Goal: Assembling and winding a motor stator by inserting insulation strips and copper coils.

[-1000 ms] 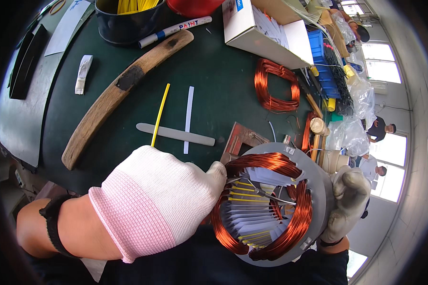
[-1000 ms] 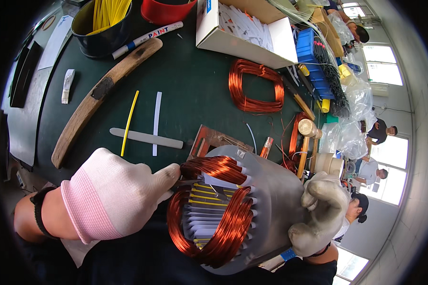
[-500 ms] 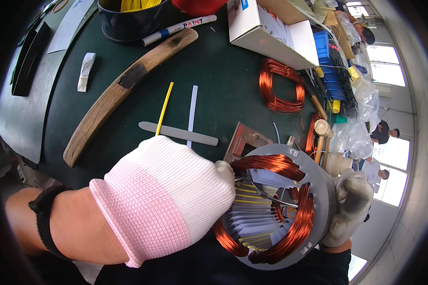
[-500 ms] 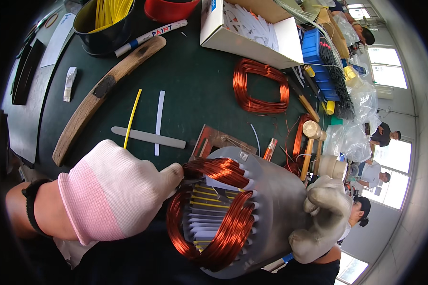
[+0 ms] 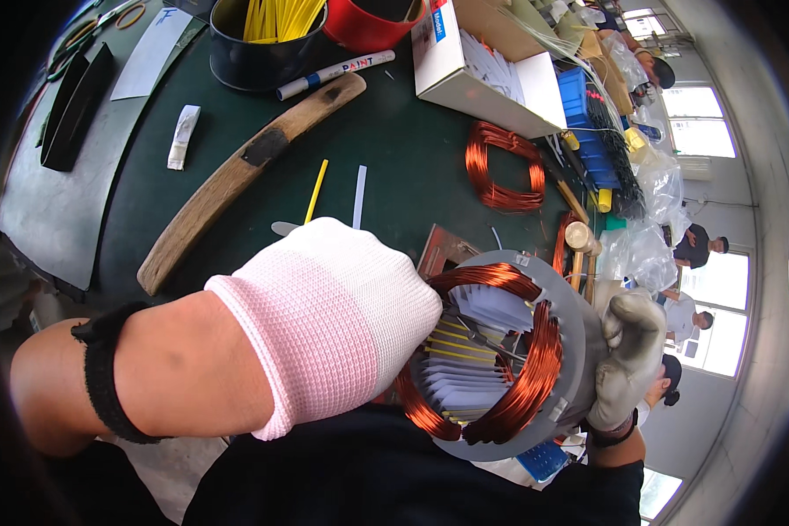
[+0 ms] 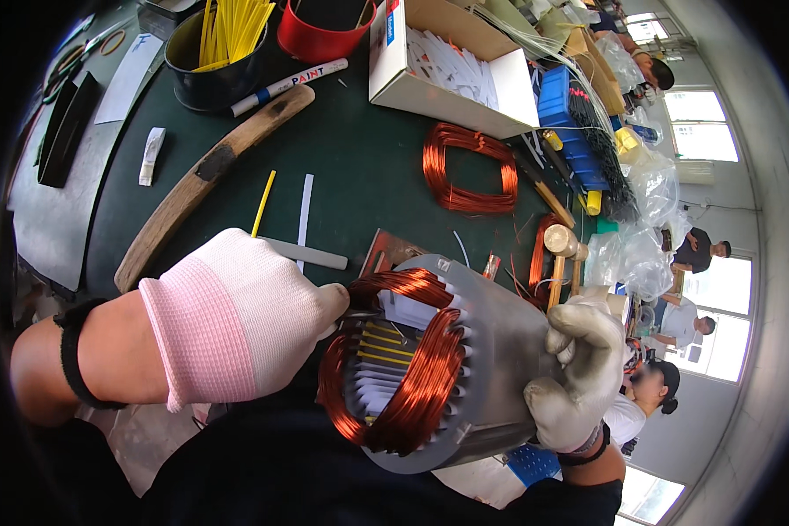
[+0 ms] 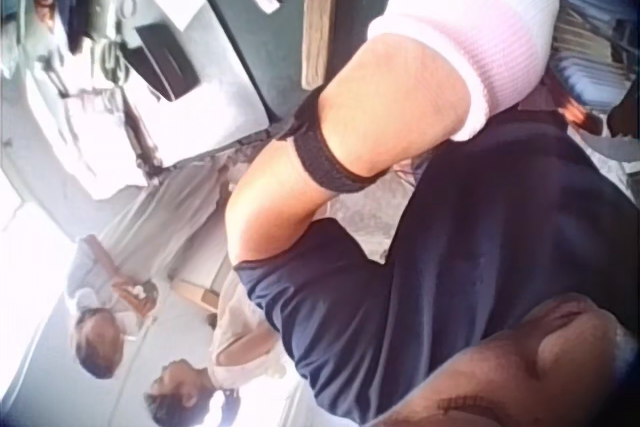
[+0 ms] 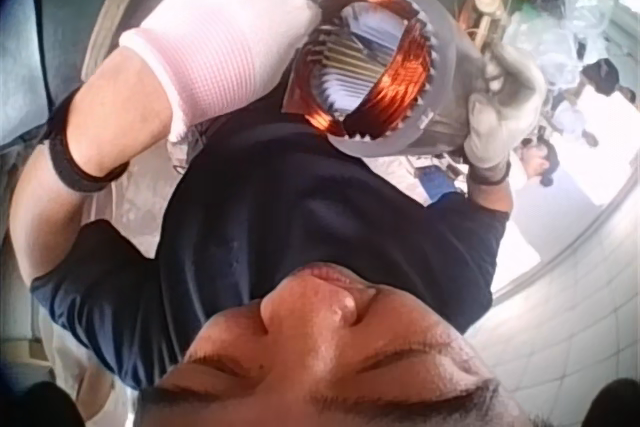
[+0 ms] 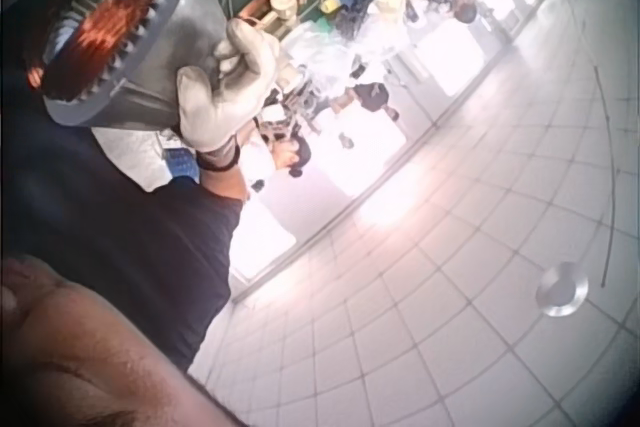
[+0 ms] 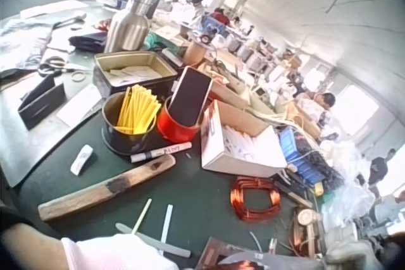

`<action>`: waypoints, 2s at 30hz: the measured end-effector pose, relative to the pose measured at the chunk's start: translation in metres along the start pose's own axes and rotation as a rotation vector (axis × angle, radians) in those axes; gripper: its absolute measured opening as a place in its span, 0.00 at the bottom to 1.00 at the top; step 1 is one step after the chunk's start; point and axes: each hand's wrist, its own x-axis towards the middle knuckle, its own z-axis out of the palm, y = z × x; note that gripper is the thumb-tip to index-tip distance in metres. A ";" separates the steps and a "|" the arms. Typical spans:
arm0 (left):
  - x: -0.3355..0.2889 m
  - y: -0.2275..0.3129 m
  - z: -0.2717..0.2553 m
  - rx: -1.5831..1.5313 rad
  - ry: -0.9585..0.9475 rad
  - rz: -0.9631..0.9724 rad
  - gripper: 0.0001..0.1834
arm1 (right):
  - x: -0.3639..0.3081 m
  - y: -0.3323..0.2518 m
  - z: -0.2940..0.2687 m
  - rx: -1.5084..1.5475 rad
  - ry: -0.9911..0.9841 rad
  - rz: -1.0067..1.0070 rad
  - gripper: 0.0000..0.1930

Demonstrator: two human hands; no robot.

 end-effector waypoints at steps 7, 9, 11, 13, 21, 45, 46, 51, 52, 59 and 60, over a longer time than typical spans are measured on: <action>0.006 0.003 -0.021 0.016 -0.102 0.017 0.11 | -0.001 0.004 -0.002 0.045 -0.008 -0.013 0.32; 0.009 0.004 -0.027 -0.007 -0.123 0.029 0.11 | -0.001 0.006 -0.002 0.027 -0.011 -0.020 0.33; 0.014 0.005 -0.029 0.020 -0.238 0.024 0.10 | -0.001 0.003 -0.001 0.008 -0.015 -0.025 0.34; 0.015 0.005 -0.028 0.026 -0.212 0.038 0.10 | -0.002 -0.001 0.002 -0.013 0.028 0.044 0.36; -0.010 0.003 0.001 0.093 0.003 0.027 0.10 | 0.001 0.001 0.004 -0.017 0.029 -0.001 0.39; -0.018 0.004 0.009 0.060 0.244 0.077 0.06 | 0.005 0.000 0.005 -0.058 -0.005 -0.030 0.40; -0.009 0.003 0.012 0.048 0.236 0.112 0.06 | 0.001 0.003 0.001 -0.085 0.014 -0.022 0.40; -0.031 0.005 0.005 -0.048 0.205 -0.134 0.12 | -0.001 0.005 0.000 -0.059 0.040 -0.008 0.39; -0.034 -0.001 0.005 -0.021 0.244 -0.175 0.15 | 0.000 0.005 0.000 -0.046 0.026 -0.022 0.38; -0.011 -0.042 0.025 0.021 0.320 0.003 0.12 | 0.005 0.000 0.008 -0.020 0.028 0.007 0.18; -0.005 -0.045 0.027 0.062 0.309 0.043 0.14 | 0.006 -0.001 0.010 -0.036 0.039 -0.036 0.16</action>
